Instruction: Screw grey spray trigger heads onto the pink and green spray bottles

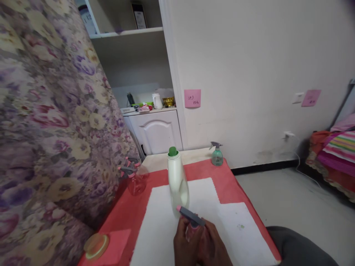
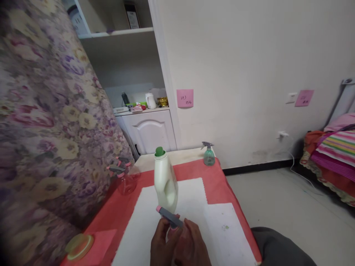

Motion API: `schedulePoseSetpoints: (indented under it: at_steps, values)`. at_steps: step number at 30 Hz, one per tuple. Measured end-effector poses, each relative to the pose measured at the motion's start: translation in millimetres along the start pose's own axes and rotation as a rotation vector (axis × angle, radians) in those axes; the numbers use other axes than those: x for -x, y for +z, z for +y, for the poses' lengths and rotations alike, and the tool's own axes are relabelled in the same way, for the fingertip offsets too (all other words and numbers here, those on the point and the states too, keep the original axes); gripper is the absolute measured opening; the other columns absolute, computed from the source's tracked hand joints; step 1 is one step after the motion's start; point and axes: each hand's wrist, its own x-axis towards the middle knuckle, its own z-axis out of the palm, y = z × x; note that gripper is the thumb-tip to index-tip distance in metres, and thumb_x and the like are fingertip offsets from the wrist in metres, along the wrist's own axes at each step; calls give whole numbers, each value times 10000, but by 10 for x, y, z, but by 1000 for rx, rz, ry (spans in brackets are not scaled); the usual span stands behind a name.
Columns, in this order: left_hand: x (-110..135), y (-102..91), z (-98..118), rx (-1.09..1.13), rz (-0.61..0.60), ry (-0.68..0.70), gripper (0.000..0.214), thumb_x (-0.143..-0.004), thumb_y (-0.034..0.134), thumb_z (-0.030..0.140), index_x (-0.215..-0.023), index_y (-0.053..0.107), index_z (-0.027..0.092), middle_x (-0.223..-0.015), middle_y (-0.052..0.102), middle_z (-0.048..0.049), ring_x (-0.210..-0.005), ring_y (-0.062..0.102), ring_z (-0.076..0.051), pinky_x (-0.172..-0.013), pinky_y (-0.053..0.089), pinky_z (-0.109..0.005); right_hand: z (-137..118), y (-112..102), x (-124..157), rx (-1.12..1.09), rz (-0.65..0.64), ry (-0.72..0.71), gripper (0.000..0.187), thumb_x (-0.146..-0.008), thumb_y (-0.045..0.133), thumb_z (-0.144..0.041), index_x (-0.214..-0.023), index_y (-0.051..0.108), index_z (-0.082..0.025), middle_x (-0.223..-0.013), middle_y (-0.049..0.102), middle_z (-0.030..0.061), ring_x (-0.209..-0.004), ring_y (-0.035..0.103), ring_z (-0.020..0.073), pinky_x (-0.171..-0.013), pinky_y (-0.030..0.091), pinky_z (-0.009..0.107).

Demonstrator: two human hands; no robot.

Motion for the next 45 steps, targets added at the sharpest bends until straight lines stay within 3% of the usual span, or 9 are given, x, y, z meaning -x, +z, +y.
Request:
schedulePoseSetpoints:
  at_steps: [6,8,13,19,24,30,36,39,45]
  values:
    - [42,21,-79,76,10,-2,441,-660,732,466,-1005,698,193,-1076,750,-81,-1060,664,-285,-929,532,-355,21,42,8,-54,1,-11,460,-840,634,-319,-1269,472,-289,-1246,636,83,-1138,644,268,-995,537,436]
    - [64,14,-13,84,-2,3,396,-683,717,480,-958,708,195,-1057,755,-77,-1039,671,-284,-908,542,-352,24,49,9,-45,3,13,479,-834,643,-345,-1279,473,-297,-1237,641,74,-1135,647,270,-978,549,430]
    - [12,17,61,58,22,-11,404,-581,789,491,-836,701,190,-925,770,-83,-949,699,-296,-869,561,-385,27,51,-9,-51,19,-9,448,-823,641,-343,-1246,492,-343,-1219,658,46,-1117,661,277,-964,561,432]
    - [-47,-32,-3,54,-25,12,356,-659,760,456,-885,674,195,-1042,744,-103,-1013,673,-285,-917,525,-391,148,12,16,33,23,-5,616,-726,719,-281,-1292,477,-278,-1262,621,81,-1170,616,296,-1015,510,440]
    - [4,-113,222,192,-96,-49,391,-691,758,445,-970,666,189,-1085,729,-106,-1047,660,-281,-904,528,-366,262,-59,42,43,-13,-49,778,-651,771,-335,-1353,446,-256,-1344,564,89,-1245,552,315,-1053,465,418]
    - [81,-175,543,125,19,11,436,-628,795,481,-945,698,198,-977,753,-67,-948,676,-255,-846,517,-313,293,-77,37,38,-72,-20,820,-624,741,-314,-1376,421,-241,-1390,526,94,-1309,490,322,-1101,417,434]
    - [91,-280,658,-18,56,99,441,-640,781,496,-966,704,209,-935,727,-21,-848,636,-202,-739,491,-258,291,-64,41,84,-71,-3,807,-601,667,-173,-1361,401,-233,-1378,519,100,-1297,499,312,-1093,424,427]
    - [86,-286,723,-99,-13,115,399,-673,763,482,-954,706,204,-903,717,-10,-792,603,-173,-715,476,-242,315,-75,39,92,-88,2,834,-583,678,-175,-1367,399,-228,-1388,508,106,-1313,477,323,-1112,400,434]
    - [107,-251,727,127,-77,28,483,-720,740,468,-1095,622,189,-782,663,13,-684,585,-127,-682,489,-222,376,-57,36,80,-91,12,831,-582,659,-158,-1362,389,-246,-1382,511,83,-1305,487,312,-1104,409,428]
